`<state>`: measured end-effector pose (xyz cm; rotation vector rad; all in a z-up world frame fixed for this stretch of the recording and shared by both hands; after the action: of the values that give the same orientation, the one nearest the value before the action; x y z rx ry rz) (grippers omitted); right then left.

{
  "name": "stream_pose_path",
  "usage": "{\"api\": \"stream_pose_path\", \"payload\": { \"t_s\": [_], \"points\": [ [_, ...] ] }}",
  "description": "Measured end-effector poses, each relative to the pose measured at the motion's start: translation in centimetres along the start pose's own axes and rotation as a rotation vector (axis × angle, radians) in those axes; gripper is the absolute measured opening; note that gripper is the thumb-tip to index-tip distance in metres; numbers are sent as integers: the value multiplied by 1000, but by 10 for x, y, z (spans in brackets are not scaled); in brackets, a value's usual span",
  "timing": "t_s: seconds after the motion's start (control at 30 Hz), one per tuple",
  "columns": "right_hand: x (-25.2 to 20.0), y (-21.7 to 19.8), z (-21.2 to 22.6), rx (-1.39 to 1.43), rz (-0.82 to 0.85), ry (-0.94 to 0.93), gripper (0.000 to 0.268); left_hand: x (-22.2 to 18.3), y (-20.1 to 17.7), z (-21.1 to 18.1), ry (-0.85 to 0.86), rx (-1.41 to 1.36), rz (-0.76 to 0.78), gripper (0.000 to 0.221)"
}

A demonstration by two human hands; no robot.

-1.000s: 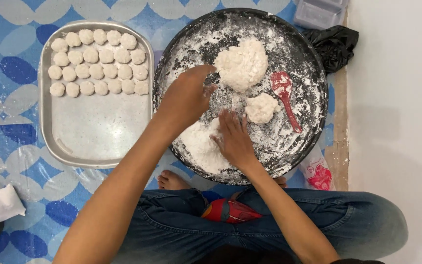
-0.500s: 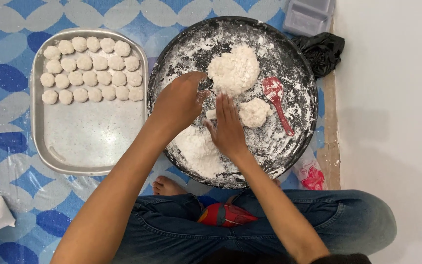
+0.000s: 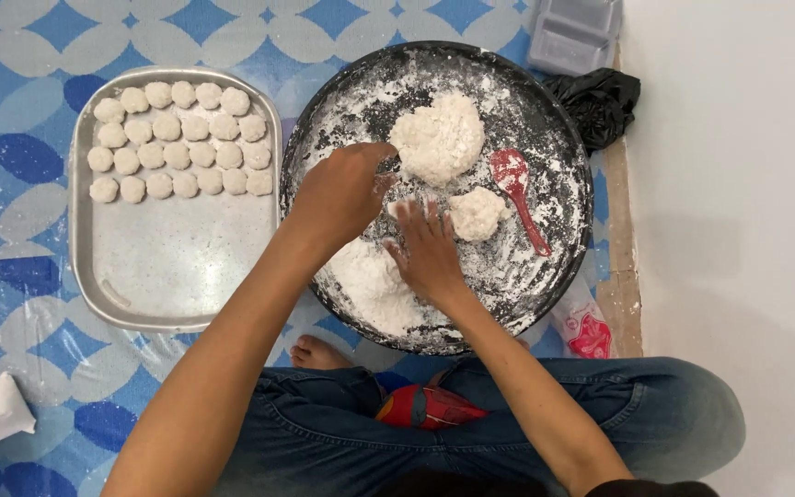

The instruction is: The person is pinching off small pieces of dough from a large mass, rolling them into balls between their palms, and arranging them on a metal tray.

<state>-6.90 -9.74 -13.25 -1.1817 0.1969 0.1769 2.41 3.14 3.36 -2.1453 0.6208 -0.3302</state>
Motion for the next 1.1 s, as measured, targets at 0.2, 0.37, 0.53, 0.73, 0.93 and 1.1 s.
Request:
{"api": "stream_pose_path", "payload": {
  "t_s": [0.2, 0.37, 0.53, 0.73, 0.93, 1.1],
  "points": [
    [6, -12, 7, -38, -2, 8, 68, 2, 0, 2, -1, 18, -3, 38],
    [19, 32, -3, -105, -37, -128, 71, 0, -2, 4, -13, 25, 0, 39],
    [43, 21, 5, -127, -103, -140, 71, 3, -4, 7, -7, 46, 0, 45],
    [52, 29, -4, -233, 21, -155, 71, 5, -5, 11, -1, 28, 6, 41],
    [53, 24, -6, -91, -105, -103, 62, 9, 5, 19, -4, 26, -5, 43],
    [33, 60, -22, -188, -418, -213, 62, 11, 5, 17, 7, 36, 15, 38]
  ]
}}
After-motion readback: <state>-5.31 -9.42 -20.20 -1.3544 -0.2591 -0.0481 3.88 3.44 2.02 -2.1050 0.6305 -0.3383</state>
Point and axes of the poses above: each hand's wrist, its own x-axis towards the middle knuckle, its own y-axis out of the palm, z = x × y, the point moved 2 cm from there along x, towards the middle knuckle, and after that the axes turned 5 degrees about -z, right-handed, at the moved point
